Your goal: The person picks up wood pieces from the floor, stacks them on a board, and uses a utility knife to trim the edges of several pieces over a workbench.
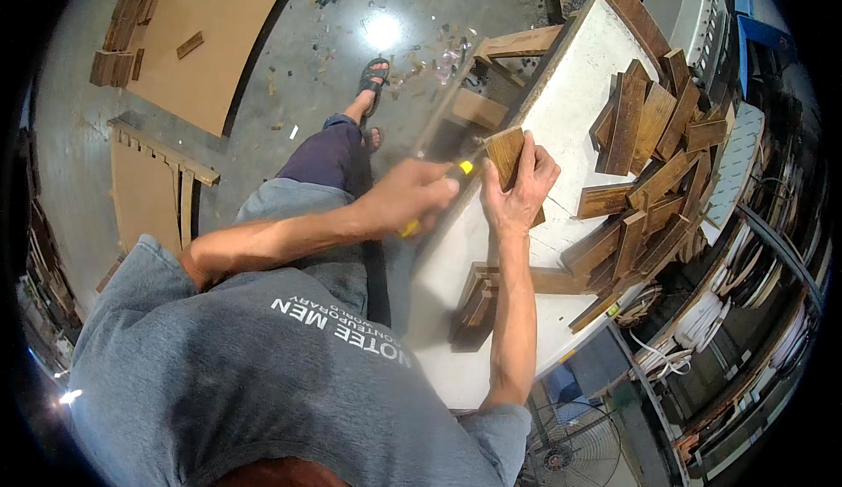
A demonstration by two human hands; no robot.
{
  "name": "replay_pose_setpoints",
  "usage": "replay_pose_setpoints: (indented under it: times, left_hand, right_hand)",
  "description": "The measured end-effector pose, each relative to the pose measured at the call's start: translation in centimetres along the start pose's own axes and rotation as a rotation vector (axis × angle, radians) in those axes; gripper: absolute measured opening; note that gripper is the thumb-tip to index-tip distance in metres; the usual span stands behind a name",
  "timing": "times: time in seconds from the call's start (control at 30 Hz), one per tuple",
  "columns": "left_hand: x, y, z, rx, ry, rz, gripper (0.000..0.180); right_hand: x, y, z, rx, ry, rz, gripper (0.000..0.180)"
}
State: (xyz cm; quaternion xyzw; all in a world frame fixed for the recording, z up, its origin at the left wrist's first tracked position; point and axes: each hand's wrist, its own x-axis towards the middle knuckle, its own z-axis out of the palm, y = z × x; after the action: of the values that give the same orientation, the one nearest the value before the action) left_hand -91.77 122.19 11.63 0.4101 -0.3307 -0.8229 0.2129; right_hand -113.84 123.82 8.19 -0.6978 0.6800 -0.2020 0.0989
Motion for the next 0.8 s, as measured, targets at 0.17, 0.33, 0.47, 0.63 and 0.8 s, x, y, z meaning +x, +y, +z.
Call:
replay_pose_setpoints:
  times: [0.17,0.33,0.47,0.63,0.8]
  left_hand:
    - [-0.1,-0.1,0.3,0.051,0.018,0.018,0.037]
    - [0.1,0.6,0.9,0.015,0.043,-0.022,0.036]
    - [0.5,0.7,1.2,-0.036,0.068,-0.080,0.036]
    - [3.1,-5.8,-2.1,-0.211,0.026,-0.496,0.029]
    - [2.9,-8.3,-3.8,-0.166,0.100,-0.443,0.029]
  right_hand:
    - [0.0,0.0,0.1,0.004,0.000,0.005,0.073]
    - [0.0,0.3,0.2,0.011,0.013,0.012,0.073]
    - [-0.1,0.5,0.3,0.019,0.008,0.006,0.073]
    - [0.0,0.1,0.4,0.015,0.007,0.015,0.073]
    - [0.0,0.4,0.3,0.005,0.005,0.000,0.074]
